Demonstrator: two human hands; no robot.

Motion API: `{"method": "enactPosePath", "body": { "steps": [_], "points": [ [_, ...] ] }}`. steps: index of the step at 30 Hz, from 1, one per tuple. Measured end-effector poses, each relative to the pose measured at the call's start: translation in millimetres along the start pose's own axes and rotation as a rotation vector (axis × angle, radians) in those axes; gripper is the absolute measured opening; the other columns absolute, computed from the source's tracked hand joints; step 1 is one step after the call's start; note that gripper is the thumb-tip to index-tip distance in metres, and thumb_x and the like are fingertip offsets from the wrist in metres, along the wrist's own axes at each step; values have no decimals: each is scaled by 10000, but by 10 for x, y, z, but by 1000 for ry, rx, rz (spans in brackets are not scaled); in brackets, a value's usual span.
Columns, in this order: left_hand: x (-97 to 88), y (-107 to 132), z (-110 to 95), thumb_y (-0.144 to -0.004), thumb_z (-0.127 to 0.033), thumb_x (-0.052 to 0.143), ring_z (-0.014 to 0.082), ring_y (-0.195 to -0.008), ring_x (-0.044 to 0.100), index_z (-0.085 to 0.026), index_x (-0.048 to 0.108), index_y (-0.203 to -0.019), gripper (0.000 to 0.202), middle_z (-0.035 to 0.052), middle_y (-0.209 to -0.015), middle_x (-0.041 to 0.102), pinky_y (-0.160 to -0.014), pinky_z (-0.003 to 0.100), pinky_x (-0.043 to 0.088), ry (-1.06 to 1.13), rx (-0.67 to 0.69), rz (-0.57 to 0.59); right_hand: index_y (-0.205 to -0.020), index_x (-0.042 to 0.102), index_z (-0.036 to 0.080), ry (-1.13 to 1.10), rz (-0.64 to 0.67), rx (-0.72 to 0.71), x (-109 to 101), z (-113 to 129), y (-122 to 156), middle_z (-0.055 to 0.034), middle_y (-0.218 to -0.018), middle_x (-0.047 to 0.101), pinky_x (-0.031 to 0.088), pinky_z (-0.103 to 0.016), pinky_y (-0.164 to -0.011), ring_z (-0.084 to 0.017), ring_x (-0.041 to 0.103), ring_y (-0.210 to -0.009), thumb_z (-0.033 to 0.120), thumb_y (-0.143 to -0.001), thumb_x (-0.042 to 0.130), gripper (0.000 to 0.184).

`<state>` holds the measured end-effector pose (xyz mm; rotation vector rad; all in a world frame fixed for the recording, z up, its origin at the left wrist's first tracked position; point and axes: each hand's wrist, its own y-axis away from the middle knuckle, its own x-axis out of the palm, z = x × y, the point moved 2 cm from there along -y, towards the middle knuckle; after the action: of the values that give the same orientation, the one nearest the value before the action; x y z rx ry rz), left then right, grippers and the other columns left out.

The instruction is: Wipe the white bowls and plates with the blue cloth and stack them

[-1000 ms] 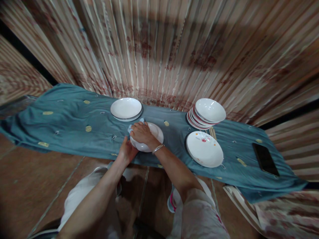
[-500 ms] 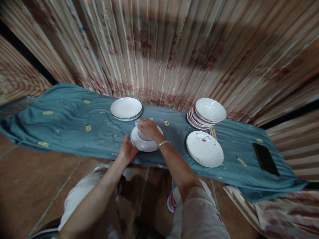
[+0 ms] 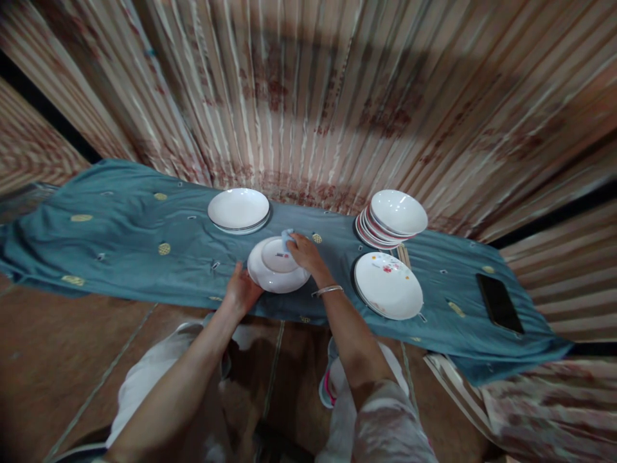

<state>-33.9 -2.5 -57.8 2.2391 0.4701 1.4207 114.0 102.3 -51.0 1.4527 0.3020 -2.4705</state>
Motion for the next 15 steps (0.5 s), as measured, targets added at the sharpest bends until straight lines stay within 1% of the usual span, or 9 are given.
{"method": "enactPosePath", "body": {
  "steps": [3,8,11,13,15],
  "points": [
    [4,5,0,-1032,-409,226,270,-1182,652,-97,540,-1392,570,145,-1164,741,-992,400,523,-8,-7,3,-1339,604,210,-47,-50,54,1,-87,124,-77,-1326,668,444,-376,-1088,-206,616,-1225,236,-979,414,408],
    [-23,-8,3,-1027,-410,250,278,-1194,645,-122,562,-1370,546,135,-1148,746,-1004,418,518,-23,-11,-4,-1333,603,208,-88,-117,140,18,-184,341,-85,-1330,664,468,-396,-1064,-229,634,-1203,238,-973,407,411],
    [-12,6,0,-1030,-416,249,261,-1213,634,-114,560,-1360,545,138,-1199,726,-1019,389,508,-36,-22,1,-1326,601,218,-115,-173,149,51,-197,454,-81,-1323,667,468,-406,-1068,-228,637,-1204,254,-978,388,409],
    [3,21,-3,-1032,-427,238,251,-1222,628,-114,557,-1359,554,137,-1226,714,-1024,373,505,-52,-27,-2,-1316,602,206,-119,-207,164,81,-185,533,-95,-1325,664,469,-406,-1069,-229,633,-1212,253,-977,375,411],
    [17,34,-7,-1032,-426,233,255,-1226,625,-114,553,-1361,555,137,-1212,719,-1026,382,506,-61,-24,-19,-1313,595,183,-99,-236,184,114,-156,624,-118,-1334,656,470,-409,-1070,-234,626,-1225,247,-976,366,412]
  ]
}}
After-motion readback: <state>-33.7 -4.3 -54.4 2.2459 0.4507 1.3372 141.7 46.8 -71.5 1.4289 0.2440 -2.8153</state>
